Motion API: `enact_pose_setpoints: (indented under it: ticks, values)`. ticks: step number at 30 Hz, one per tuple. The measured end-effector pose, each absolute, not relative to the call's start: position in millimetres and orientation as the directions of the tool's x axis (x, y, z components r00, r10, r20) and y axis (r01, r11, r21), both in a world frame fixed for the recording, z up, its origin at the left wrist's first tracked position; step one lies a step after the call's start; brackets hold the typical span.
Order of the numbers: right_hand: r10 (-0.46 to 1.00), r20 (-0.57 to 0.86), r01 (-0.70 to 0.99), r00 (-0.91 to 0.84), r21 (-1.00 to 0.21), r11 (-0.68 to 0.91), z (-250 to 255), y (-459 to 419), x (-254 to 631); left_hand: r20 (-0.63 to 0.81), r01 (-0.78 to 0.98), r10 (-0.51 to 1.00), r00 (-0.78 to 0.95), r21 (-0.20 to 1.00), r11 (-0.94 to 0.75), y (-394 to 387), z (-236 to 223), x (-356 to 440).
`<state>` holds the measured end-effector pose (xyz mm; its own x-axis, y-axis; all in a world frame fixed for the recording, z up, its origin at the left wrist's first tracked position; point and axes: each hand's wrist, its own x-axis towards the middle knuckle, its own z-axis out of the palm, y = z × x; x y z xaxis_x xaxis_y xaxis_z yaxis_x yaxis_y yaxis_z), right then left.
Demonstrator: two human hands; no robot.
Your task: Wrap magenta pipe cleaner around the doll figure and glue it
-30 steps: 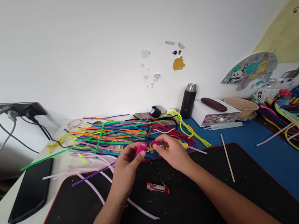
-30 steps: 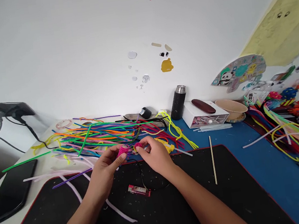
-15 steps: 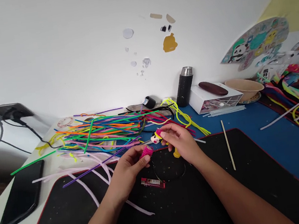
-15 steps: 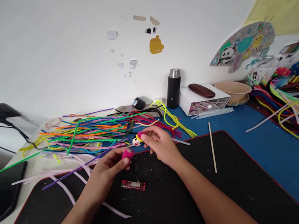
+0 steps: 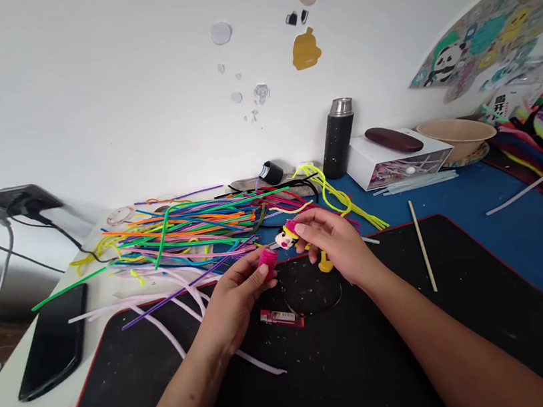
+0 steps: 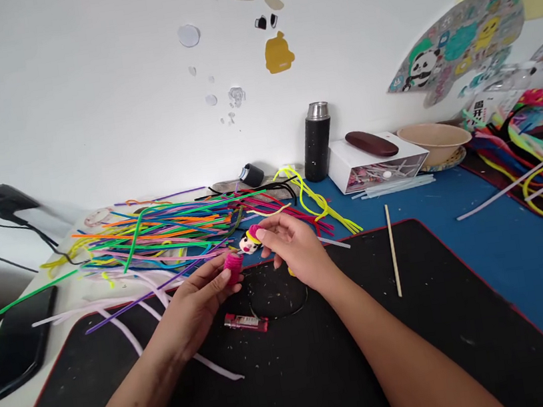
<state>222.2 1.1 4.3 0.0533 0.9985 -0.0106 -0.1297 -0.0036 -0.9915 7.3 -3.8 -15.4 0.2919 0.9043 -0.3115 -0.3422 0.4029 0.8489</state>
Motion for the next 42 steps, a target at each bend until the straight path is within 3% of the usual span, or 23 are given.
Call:
enact_pose_setpoints:
  ticks: [8,22,42]
  values:
    - [0.998,-0.008,-0.127,0.057,-0.992,-0.001,4.7,0.6,223.7,-0.364,-0.412,0.876,0.315,0.780,0.472,-4.9,-11.1,7.2]
    - [1.000,-0.020,-0.125,0.019,-0.992,-0.018,5.8,1.0,223.5,-0.278,-0.337,0.875,0.396,0.843,0.420,-8.6,-9.2,6.3]
    - [0.995,-0.100,-0.152,-0.002,-0.983,-0.100,6.1,1.2,225.4,-0.262,-0.283,0.873,0.411,0.874,0.395,-8.9,-7.3,6.5]
